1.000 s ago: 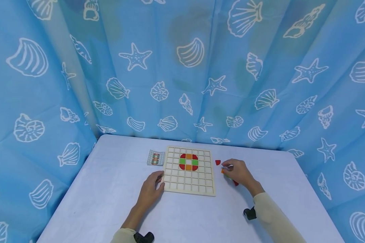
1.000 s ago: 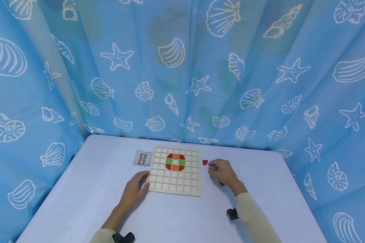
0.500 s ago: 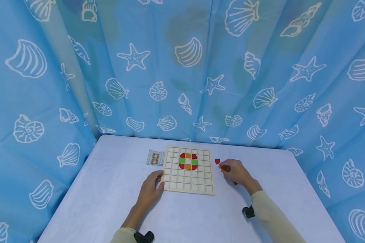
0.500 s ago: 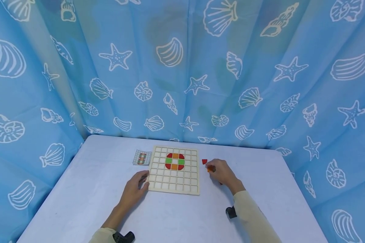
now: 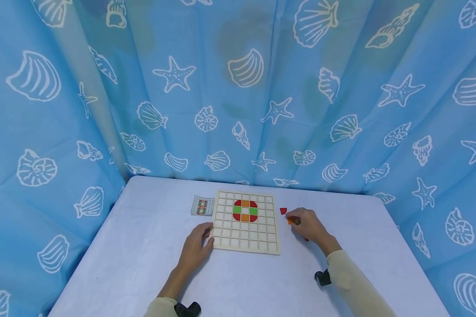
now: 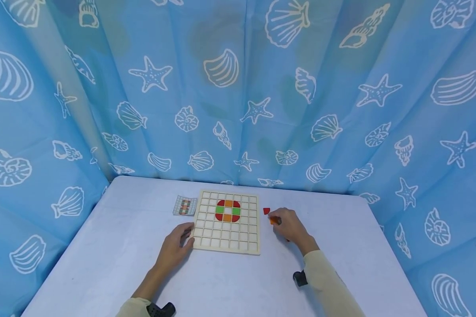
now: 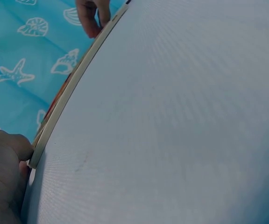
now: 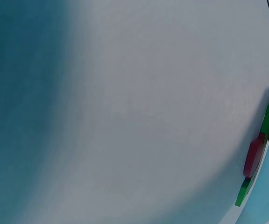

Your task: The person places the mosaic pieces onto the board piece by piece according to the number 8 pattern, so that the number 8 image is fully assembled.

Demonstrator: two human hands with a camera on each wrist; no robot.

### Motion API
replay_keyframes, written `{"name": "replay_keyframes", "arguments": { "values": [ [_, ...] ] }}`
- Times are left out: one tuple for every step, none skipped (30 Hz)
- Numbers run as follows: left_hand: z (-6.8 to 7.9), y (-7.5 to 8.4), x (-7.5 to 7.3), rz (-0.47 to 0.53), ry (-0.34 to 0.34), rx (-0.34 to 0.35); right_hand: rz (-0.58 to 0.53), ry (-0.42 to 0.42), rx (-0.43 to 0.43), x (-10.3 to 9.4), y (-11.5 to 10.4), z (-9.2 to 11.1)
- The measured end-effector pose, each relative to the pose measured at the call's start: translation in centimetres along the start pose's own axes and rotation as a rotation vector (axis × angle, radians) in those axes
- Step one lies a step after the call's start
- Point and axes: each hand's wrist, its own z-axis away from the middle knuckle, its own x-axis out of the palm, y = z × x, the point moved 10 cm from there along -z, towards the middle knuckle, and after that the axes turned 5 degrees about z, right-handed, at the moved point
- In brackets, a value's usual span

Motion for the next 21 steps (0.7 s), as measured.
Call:
{"name": "replay_keyframes", "arguments": {
  "values": [
    [0.0,0.0,-0.1,0.003,0.002,-0.003,0.002,-0.001,0.001,0.0,0.0,0.0],
    [0.0,0.0,-0.1,0.003,0.002,-0.006,0.001,-0.001,0.004,0.0,0.0,-0.1],
    [-0.1,-0.1,-0.1,0.001,0.002,-0.01,0.0,-0.003,0.002,0.0,-0.1,-0.1],
    [-0.1,-0.1,-0.1,0.001,0.001,-0.012,0.0,-0.001,0.0,-0.1,-0.1,-0.1],
    [-0.1,-0.2,0.0,0.002,-0.002,-0.015,-0.002,0.002,0.003,-0.1,-0.1,-0.1],
    [-0.1,-0.2,0.0,0.002,-0.004,-0.02,-0.005,0.005,0.006,-0.1,-0.1,-0.1],
    [-0.1,-0.3,0.1,0.003,-0.007,-0.022,-0.007,0.009,0.002,-0.2,-0.2,-0.1],
    [0.0,-0.2,0.1,0.003,-0.008,-0.019,-0.01,0.015,0.0,-0.2,-0.3,-0.1],
    [0.0,-0.3,0.1,0.004,-0.01,-0.022,-0.012,0.021,-0.003,-0.3,-0.4,-0.1],
    [0.0,-0.3,0.1,0.01,-0.012,-0.027,-0.016,0.029,-0.003,-0.3,-0.6,-0.2],
    [0.0,-0.3,0.1,0.013,-0.012,-0.031,-0.022,0.035,-0.002,-0.4,-0.8,-0.2],
    [0.0,-0.3,0.1,0.012,-0.013,-0.035,-0.027,0.042,-0.003,-0.4,-1.1,-0.3],
    [0.0,-0.3,0.1,0.009,-0.012,-0.032,-0.036,0.047,-0.011,-0.5,-1.5,-0.4],
    [0.0,-0.3,0.1,0.009,-0.013,-0.036,-0.047,0.053,-0.013,-0.6,-1.8,-0.4],
    [0.0,-0.4,0.0,0.009,-0.013,-0.043,-0.058,0.057,-0.017,-0.6,-2.2,-0.5],
    [-0.1,-0.4,0.0,0.006,-0.012,-0.042,-0.067,0.062,-0.025,-0.6,-2.7,-0.6],
    [-0.1,-0.4,0.0,0.004,-0.013,-0.041,-0.074,0.065,-0.033,-0.6,-3.3,-0.7],
    [-0.1,-0.3,0.0,-0.001,-0.012,-0.035,-0.085,0.066,-0.042,-0.5,-3.8,-0.8],
    [-0.1,-0.3,0.0,-0.005,-0.012,-0.034,-0.094,0.065,-0.05,-0.4,-4.4,-0.8],
    [0.0,-0.3,0.1,-0.006,-0.013,-0.038,-0.099,0.061,-0.053,-0.2,-4.9,-0.9],
    [0.0,-0.3,0.0,-0.008,-0.012,-0.036,-0.105,0.056,-0.062,0.0,-5.5,-0.9]
  ]
}}
